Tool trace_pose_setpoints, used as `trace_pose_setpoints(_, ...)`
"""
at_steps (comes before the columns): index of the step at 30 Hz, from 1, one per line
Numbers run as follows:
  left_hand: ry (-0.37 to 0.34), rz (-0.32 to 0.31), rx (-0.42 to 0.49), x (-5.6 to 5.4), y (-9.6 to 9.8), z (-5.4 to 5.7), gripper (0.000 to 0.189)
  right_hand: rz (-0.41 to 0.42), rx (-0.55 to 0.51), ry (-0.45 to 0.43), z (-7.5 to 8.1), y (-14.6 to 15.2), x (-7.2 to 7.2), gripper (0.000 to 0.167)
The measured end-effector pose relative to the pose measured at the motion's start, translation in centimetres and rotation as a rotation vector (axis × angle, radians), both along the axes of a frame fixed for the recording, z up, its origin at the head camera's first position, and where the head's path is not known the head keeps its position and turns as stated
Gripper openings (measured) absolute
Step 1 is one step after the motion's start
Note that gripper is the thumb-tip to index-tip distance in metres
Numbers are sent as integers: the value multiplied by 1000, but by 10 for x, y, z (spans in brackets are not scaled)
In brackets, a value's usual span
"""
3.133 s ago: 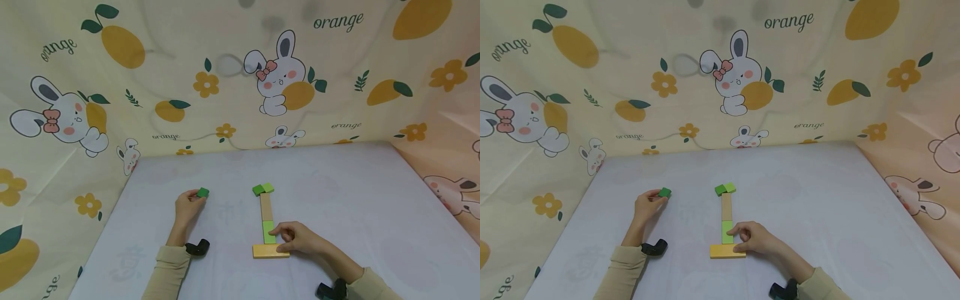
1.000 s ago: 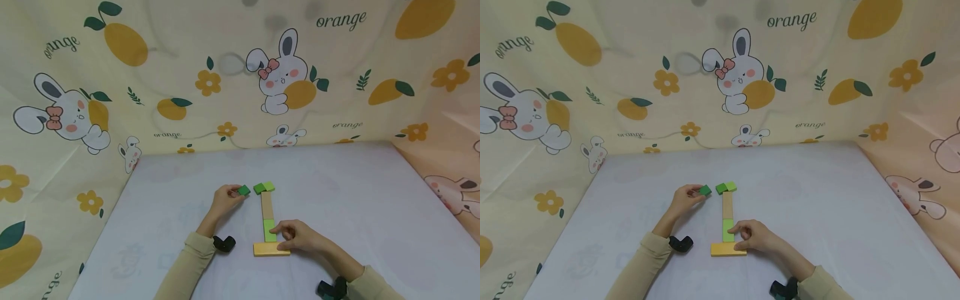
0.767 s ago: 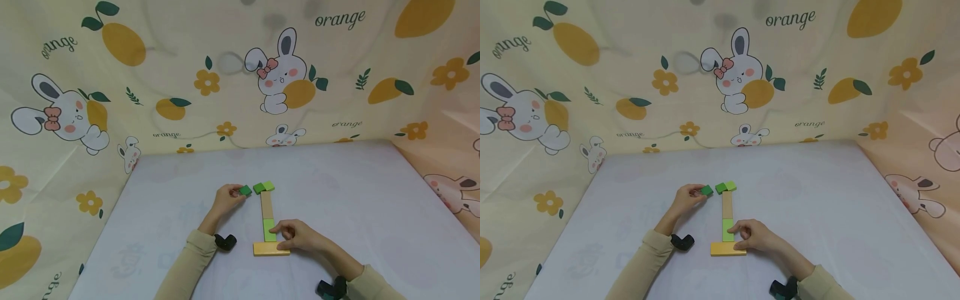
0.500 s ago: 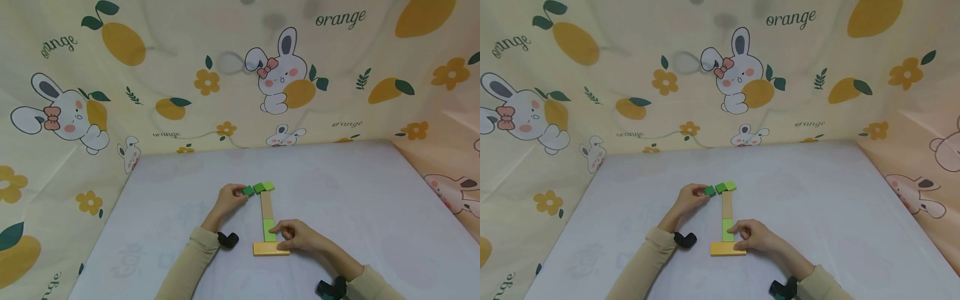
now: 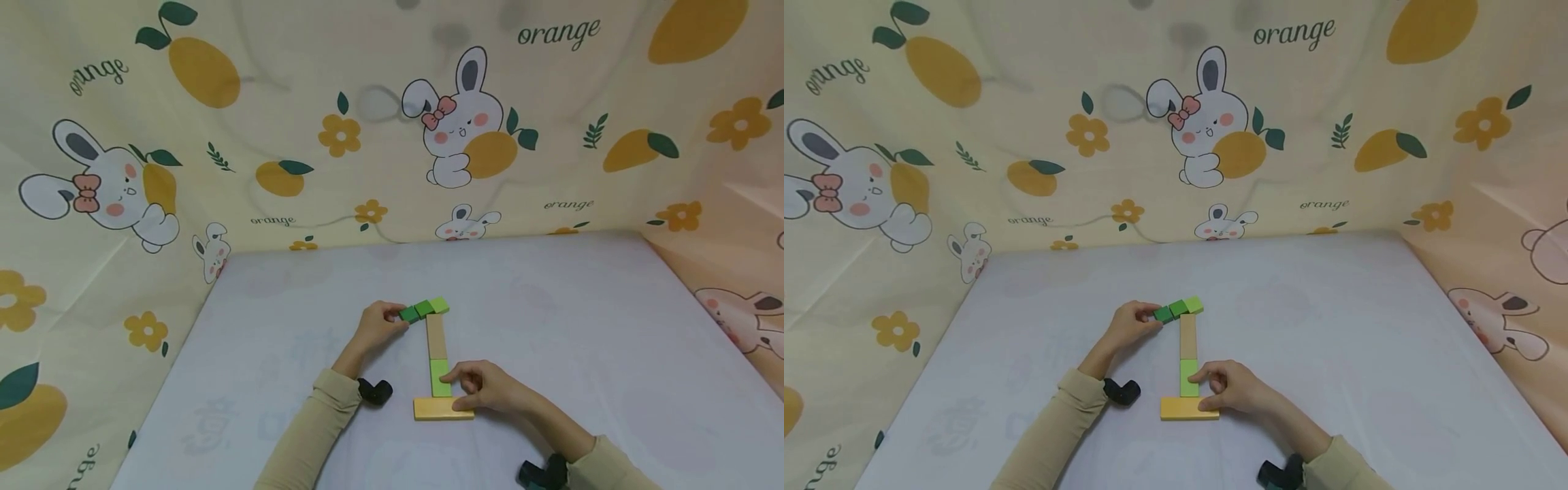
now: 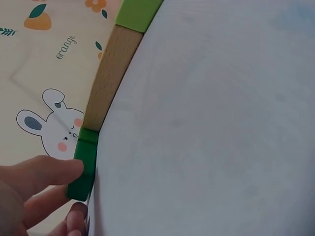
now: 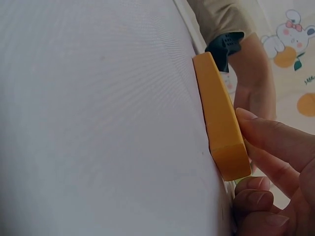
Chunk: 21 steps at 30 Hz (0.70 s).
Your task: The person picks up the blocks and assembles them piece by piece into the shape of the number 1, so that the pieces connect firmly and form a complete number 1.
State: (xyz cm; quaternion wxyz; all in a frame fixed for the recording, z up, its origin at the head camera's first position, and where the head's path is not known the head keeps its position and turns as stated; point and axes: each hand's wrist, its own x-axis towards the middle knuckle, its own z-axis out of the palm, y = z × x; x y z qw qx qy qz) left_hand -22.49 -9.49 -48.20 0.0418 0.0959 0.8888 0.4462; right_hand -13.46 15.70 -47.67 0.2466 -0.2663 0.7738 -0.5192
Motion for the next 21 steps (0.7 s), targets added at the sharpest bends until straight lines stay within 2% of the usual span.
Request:
trace_pose_setpoints(7, 4, -2, -34, -3, 1, -1, 32, -6, 20, -5, 0, -1, -2, 42)
trace_pose_setpoints(21, 13, -19, -51, 0, -1, -2, 35, -18, 29, 29, 1, -5, 2, 40)
